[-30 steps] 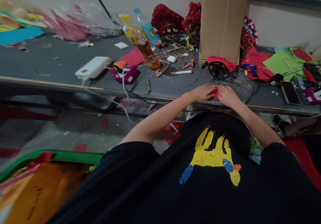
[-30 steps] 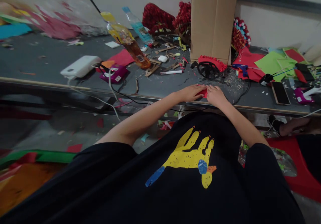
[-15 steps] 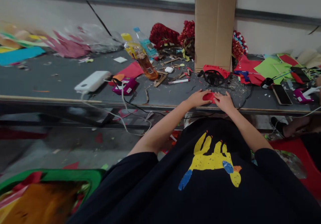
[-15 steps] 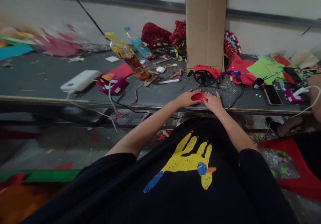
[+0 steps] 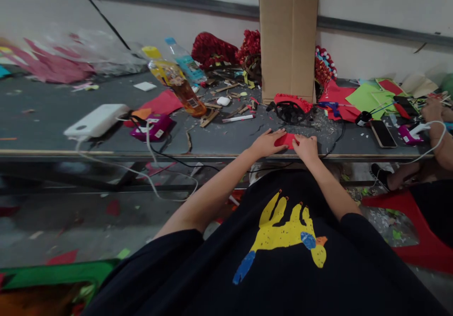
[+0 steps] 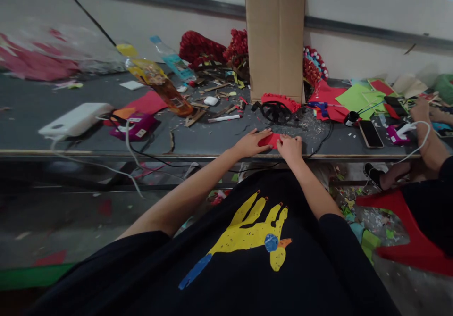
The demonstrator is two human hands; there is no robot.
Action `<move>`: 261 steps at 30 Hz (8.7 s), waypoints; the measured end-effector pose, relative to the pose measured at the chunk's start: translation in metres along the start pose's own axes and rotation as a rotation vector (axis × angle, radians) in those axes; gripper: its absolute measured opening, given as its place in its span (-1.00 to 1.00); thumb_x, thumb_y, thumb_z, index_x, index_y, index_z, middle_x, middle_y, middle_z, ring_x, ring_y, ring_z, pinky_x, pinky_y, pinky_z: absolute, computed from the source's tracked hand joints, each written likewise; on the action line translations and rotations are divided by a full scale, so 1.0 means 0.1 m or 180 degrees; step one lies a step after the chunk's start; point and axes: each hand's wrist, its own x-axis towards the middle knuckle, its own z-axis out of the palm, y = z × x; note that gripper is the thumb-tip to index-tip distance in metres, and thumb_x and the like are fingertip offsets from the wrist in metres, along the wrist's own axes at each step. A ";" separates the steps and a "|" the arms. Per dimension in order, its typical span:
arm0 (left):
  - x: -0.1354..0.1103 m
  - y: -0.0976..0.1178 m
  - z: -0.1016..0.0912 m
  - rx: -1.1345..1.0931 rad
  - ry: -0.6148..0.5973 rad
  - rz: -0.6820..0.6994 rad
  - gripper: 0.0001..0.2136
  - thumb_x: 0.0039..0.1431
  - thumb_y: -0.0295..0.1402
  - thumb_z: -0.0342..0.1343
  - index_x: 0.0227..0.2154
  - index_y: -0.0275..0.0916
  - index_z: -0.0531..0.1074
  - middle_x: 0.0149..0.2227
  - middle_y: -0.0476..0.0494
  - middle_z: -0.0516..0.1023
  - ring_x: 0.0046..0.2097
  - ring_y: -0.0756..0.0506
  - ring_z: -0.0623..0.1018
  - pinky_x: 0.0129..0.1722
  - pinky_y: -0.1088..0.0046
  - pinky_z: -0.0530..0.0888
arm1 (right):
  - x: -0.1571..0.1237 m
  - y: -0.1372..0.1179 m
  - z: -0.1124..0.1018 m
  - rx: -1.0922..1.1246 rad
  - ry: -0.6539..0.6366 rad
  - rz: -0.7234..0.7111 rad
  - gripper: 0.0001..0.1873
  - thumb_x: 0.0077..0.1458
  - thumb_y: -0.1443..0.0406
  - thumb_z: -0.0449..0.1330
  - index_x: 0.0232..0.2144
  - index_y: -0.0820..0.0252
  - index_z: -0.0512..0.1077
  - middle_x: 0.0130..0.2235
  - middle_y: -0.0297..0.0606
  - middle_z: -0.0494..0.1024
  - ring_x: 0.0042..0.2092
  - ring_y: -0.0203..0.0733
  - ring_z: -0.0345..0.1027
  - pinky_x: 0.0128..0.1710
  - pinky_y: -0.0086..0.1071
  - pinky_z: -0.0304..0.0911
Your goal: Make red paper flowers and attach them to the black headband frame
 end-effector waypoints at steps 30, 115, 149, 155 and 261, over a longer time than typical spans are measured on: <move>0.05 -0.01 0.05 0.0271 0.0179 -0.0256 -0.47 0.26 -0.03 -0.14 0.20 -0.17 0.23 0.26 -0.17 0.22 0.28 -0.12 0.24 0.31 0.12 -0.03 | -0.60 0.26 0.08 -0.0077 0.0470 -0.0797 -0.68 0.24 0.27 0.02 -0.02 0.04 0.46 0.09 -0.22 0.48 0.17 -0.04 0.28 0.26 0.11 -0.16; 0.42 0.59 0.30 -0.2449 0.1305 -0.0478 -0.79 0.07 -0.30 0.08 -0.43 -0.36 0.53 -0.49 -0.08 0.53 -0.46 0.02 0.40 -0.45 0.53 0.29 | 0.14 0.53 0.01 0.4275 0.0336 0.0620 -0.60 -0.28 0.01 0.38 -0.55 0.20 0.44 -0.59 -0.39 0.51 -0.52 -0.35 0.40 -0.47 -0.45 0.36; 0.40 0.61 0.19 -0.2995 0.1130 -0.0622 -0.79 -0.02 -0.31 0.06 -0.63 -0.35 0.40 -0.64 0.02 0.32 -0.54 0.07 0.29 -0.52 0.57 0.20 | 0.14 0.56 -0.01 0.4032 0.0129 0.0332 -0.57 -0.21 -0.04 0.34 -0.45 0.19 0.54 -0.51 -0.35 0.53 -0.46 -0.32 0.38 -0.38 -0.41 0.34; 0.43 0.57 0.23 -0.3321 0.1214 -0.0556 -0.80 0.00 -0.28 0.12 -0.49 -0.35 0.48 -0.57 -0.01 0.43 -0.54 0.07 0.37 -0.49 0.57 0.32 | 0.14 0.57 0.01 0.4155 0.0157 0.0438 -0.56 -0.24 -0.04 0.35 -0.44 0.19 0.55 -0.49 -0.34 0.54 -0.43 -0.30 0.41 -0.37 -0.40 0.35; 0.40 0.60 0.20 -0.3387 0.0890 -0.0590 -0.88 0.06 -0.37 0.08 -0.47 -0.34 0.40 -0.52 0.00 0.37 -0.48 0.06 0.37 -0.55 0.59 0.40 | 0.14 0.58 0.05 0.4047 0.0066 0.0360 -0.59 -0.13 -0.02 0.29 -0.41 0.19 0.46 -0.49 -0.35 0.49 -0.43 -0.32 0.39 -0.40 -0.42 0.34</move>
